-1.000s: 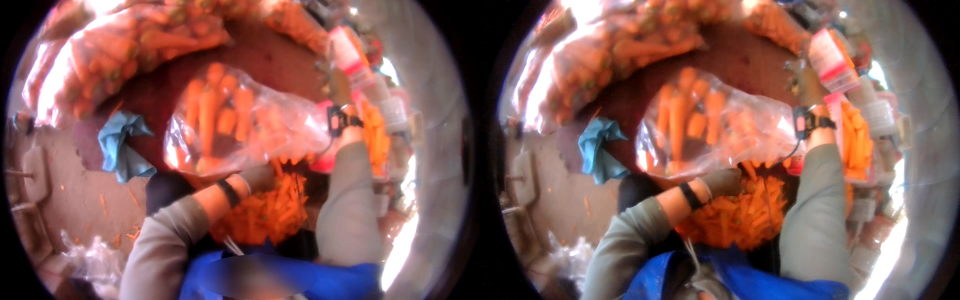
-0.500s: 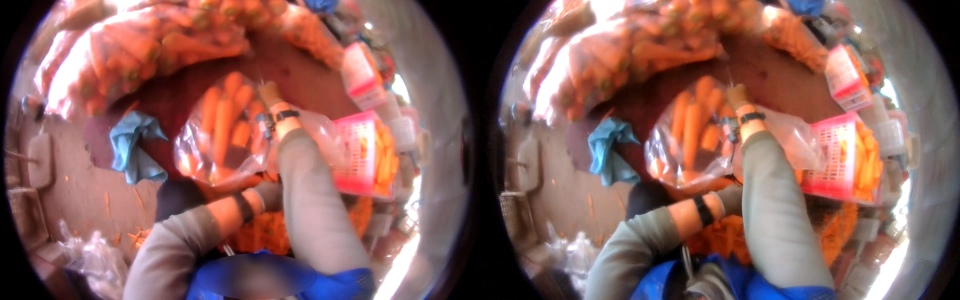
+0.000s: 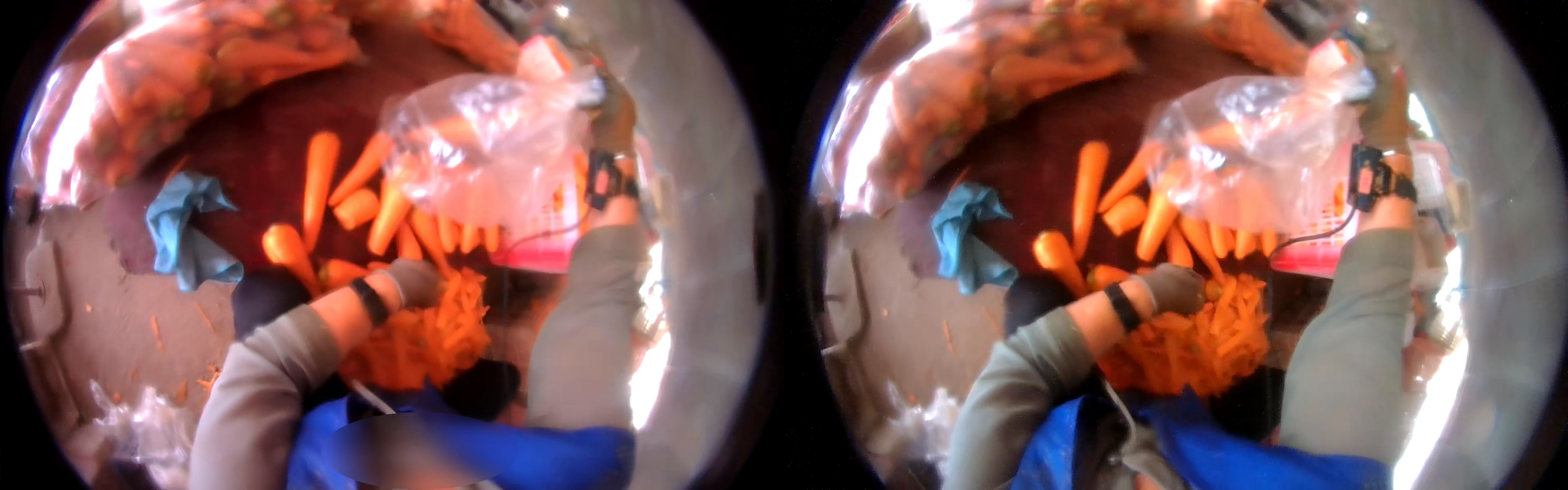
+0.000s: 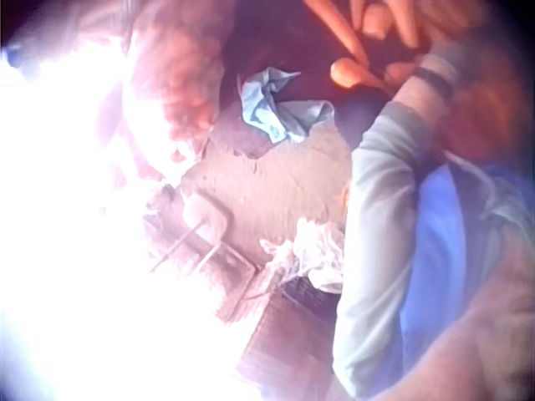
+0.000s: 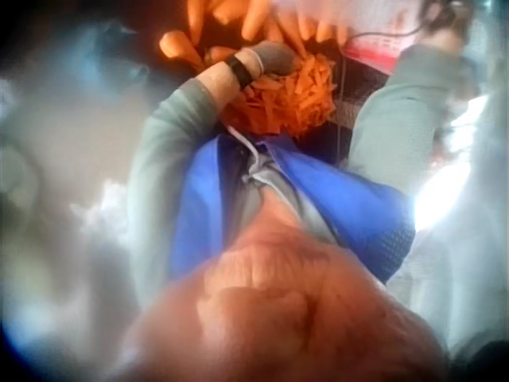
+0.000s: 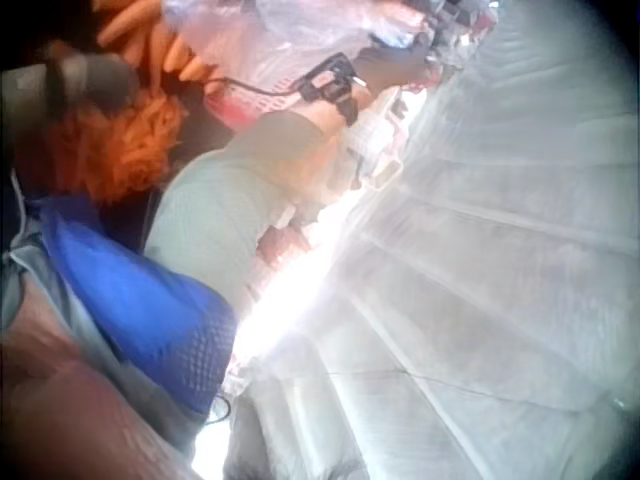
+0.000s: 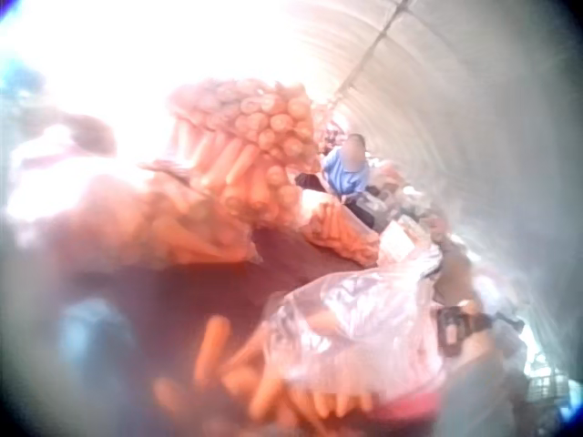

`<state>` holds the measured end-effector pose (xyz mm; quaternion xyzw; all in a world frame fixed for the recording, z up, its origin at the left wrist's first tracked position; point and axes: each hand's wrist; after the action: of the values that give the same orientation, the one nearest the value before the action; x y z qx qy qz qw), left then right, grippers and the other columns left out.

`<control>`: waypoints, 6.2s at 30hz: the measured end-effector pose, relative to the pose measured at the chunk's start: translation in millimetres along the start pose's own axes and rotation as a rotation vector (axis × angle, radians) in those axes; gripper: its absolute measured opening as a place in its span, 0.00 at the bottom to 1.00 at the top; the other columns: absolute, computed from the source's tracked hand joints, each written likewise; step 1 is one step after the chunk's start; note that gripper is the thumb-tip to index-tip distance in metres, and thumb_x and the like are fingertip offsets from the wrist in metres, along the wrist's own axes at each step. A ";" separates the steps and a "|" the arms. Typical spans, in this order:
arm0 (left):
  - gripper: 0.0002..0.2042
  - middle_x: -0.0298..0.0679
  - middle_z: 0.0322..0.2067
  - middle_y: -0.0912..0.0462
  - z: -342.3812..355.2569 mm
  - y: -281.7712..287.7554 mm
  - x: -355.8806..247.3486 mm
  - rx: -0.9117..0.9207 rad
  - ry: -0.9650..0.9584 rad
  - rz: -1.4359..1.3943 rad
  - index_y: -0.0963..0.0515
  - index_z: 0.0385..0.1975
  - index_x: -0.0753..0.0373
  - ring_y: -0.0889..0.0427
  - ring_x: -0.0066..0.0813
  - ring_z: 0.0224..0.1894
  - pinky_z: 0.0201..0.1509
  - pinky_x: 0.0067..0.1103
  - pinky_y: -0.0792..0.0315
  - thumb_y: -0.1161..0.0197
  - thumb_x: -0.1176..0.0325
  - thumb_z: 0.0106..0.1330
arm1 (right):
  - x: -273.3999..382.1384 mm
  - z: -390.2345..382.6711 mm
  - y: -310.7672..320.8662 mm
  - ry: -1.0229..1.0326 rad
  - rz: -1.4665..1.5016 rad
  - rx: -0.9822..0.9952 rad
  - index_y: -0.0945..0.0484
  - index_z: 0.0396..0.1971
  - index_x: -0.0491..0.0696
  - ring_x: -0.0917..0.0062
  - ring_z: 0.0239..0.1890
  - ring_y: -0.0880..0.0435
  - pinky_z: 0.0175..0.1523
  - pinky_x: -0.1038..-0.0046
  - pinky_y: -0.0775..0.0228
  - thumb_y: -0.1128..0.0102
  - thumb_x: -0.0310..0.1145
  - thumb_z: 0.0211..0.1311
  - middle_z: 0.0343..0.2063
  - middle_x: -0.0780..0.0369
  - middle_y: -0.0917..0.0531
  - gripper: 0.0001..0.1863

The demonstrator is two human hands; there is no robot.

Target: The person peels carrots using a peeling tool while sitting among several bags and crates of the vegetable.

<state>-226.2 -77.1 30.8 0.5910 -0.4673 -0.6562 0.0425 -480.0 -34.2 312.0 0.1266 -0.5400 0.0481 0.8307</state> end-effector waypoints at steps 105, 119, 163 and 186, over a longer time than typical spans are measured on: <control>0.17 0.39 0.38 0.21 -33.9 -93.8 -224.2 -0.977 -0.081 -0.770 0.26 0.49 0.68 0.23 0.28 0.37 0.41 0.24 0.24 0.35 0.70 0.62 | -26.4 -581.7 168.5 -0.470 0.606 -0.224 0.18 0.38 0.42 0.80 0.35 0.18 0.41 0.76 0.25 0.33 0.27 0.52 0.31 0.64 0.16 0.12; 0.14 0.35 0.42 0.21 -77.6 -76.3 -63.7 -0.599 0.009 -1.712 0.25 0.48 0.61 0.27 0.23 0.50 0.61 0.24 0.37 0.45 0.59 0.70 | -23.8 -774.4 450.2 -0.318 -1.376 -0.859 0.24 0.47 0.41 0.60 0.44 0.22 0.49 0.61 0.31 0.43 0.33 0.58 0.40 0.52 0.20 0.18; 0.23 0.47 0.44 0.20 -72.5 -150.8 -83.2 0.023 0.151 -2.116 0.31 0.54 0.71 0.19 0.38 0.44 0.51 0.33 0.24 0.48 0.57 0.71 | -111.3 -484.8 109.5 -0.589 0.351 0.238 0.16 0.27 0.43 0.80 0.19 0.21 0.29 0.77 0.27 0.32 0.31 0.53 0.22 0.61 0.16 0.07; 0.23 0.50 0.41 0.19 -87.8 -143.2 -82.7 -0.293 0.233 -2.020 0.30 0.51 0.70 0.17 0.42 0.40 0.46 0.34 0.22 0.48 0.53 0.70 | -126.1 -468.3 131.0 -0.559 0.156 -0.002 0.18 0.24 0.44 0.83 0.21 0.24 0.26 0.80 0.35 0.41 0.42 0.62 0.18 0.67 0.20 0.16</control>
<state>-58.8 3.9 8.5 0.7573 0.3400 -0.3748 -0.4128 -145.9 222.0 37.9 0.0925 -0.7560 0.0745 0.6437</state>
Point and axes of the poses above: each hand's wrist, its own z-axis towards the middle knuckle, its own y-axis out of the back of the hand, x = y × z
